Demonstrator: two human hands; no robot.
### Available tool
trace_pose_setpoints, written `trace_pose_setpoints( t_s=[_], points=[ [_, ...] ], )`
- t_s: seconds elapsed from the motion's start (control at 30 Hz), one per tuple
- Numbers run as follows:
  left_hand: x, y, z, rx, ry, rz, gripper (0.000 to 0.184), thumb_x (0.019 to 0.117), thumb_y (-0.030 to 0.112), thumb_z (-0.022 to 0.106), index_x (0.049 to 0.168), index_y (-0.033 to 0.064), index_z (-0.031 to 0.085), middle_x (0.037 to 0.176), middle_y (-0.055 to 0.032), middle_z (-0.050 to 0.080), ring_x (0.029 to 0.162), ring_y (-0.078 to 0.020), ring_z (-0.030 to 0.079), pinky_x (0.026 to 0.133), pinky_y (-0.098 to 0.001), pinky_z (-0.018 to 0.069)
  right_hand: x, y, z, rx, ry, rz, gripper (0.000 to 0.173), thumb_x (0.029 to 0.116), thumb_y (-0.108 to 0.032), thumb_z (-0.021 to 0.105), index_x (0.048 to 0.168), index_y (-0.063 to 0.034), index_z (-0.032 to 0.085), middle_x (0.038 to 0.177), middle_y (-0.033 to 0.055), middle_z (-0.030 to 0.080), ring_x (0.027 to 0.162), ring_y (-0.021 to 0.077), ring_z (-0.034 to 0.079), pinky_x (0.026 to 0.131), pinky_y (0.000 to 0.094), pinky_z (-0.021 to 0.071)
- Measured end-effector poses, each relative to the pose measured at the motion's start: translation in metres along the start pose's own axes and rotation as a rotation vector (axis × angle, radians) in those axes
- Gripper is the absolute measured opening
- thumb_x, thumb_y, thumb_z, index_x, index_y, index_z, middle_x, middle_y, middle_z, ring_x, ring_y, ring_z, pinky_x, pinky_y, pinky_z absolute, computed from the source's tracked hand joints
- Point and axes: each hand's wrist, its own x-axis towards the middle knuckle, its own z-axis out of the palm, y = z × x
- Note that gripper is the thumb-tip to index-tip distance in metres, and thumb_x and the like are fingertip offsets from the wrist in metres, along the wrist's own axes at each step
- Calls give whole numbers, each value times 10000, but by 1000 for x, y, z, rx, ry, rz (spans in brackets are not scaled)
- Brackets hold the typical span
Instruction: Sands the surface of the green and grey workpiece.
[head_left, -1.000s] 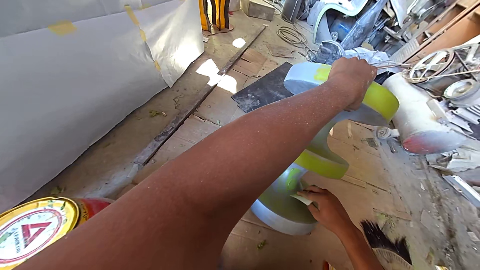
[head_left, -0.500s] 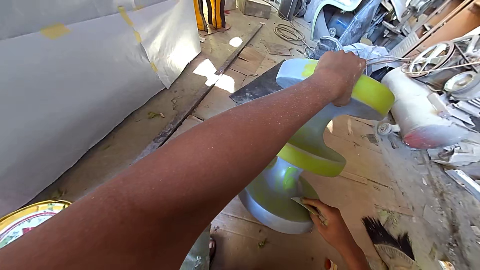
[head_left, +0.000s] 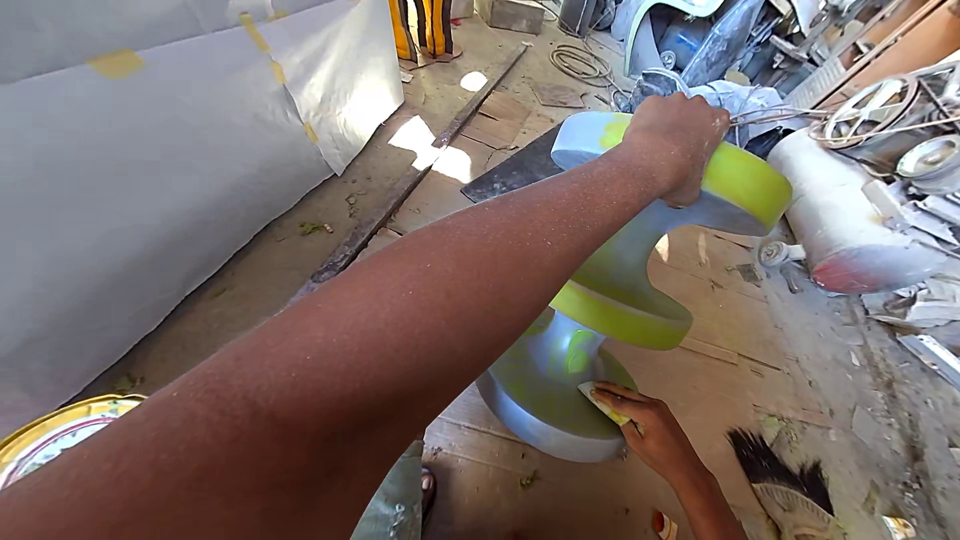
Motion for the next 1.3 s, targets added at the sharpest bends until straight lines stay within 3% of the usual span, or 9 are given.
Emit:
trace_pose_setpoints(
  t_s=[0.5, 0.7, 0.87, 0.93, 0.97, 1.0, 1.07, 1.17, 1.3],
  points=[
    [1, -6, 0, -1, 9, 16, 702, 691, 377, 825, 1294, 103, 593, 1177, -177, 653, 1103, -395, 631, 760, -601, 500, 5, -3, -10, 28, -49, 3, 430, 974, -46, 499, 1277, -236, 736, 1377, -62, 663, 1232, 62, 638, 1037, 300, 551],
    [2, -11, 2, -6, 18, 18, 686, 692, 385, 826, 1272, 107, 591, 1149, -177, 656, 1092, -395, 635, 760, -599, 496, 8, 6, 2, -17, 87, 54, 461, 951, -19, 486, 1302, -202, 724, 1364, -35, 675, 1244, 91, 640, 1049, 328, 549],
    [-3, -21, 1, -18, 19, 11, 689, 700, 372, 825, 1296, 118, 591, 1150, -168, 663, 1088, -393, 637, 761, -601, 502, -14, 27, -31, -76, 340, 318, 370, 935, -76, 562, 1256, -136, 735, 1239, 78, 675, 1094, 174, 673, 909, 390, 597],
    [-3, -27, 2, -17, 22, -3, 678, 688, 371, 826, 1275, 119, 597, 1137, -165, 664, 1077, -386, 641, 752, -600, 500, -29, 34, -60, 220, 356, 564, 468, 935, -123, 654, 1400, -94, 614, 1244, 94, 713, 1078, 196, 714, 906, 424, 622],
    [-3, -28, 3, -13, 23, -7, 673, 687, 375, 826, 1266, 118, 599, 1133, -166, 664, 1071, -387, 644, 745, -599, 501, -37, 42, -72, 295, 382, 690, 563, 888, -101, 721, 1431, -87, 571, 1184, 144, 722, 1001, 268, 738, 828, 489, 648],
    [-2, -30, 3, -10, 26, -10, 673, 684, 380, 826, 1261, 118, 600, 1130, -166, 664, 1067, -388, 645, 742, -600, 501, -45, 53, -83, 170, 375, 832, 585, 827, -91, 765, 1382, -80, 581, 1090, 168, 734, 920, 310, 744, 755, 530, 642],
    [-2, -31, 4, -9, 28, -21, 687, 678, 394, 832, 1262, 116, 599, 1145, -173, 663, 1084, -399, 642, 756, -615, 501, -57, 66, -96, -135, 259, 1043, 436, 793, -136, 804, 1209, -70, 689, 1018, 204, 725, 949, 399, 699, 828, 669, 538],
    [-1, -33, 3, -12, 42, -31, 703, 673, 418, 837, 1267, 118, 610, 1157, -174, 672, 1103, -408, 641, 766, -637, 500, -47, 43, -96, -248, 346, 886, 208, 862, -221, 742, 1025, -94, 768, 915, 154, 735, 864, 345, 705, 780, 643, 539],
    [-1, -24, 3, -2, 24, -26, 716, 679, 401, 831, 1290, 113, 592, 1159, -178, 667, 1095, -405, 641, 762, -618, 505, -16, -3, -60, 8, 572, 348, 262, 938, -176, 627, 1125, -32, 739, 1049, 96, 718, 946, 132, 697, 839, 330, 606]
  ],
)
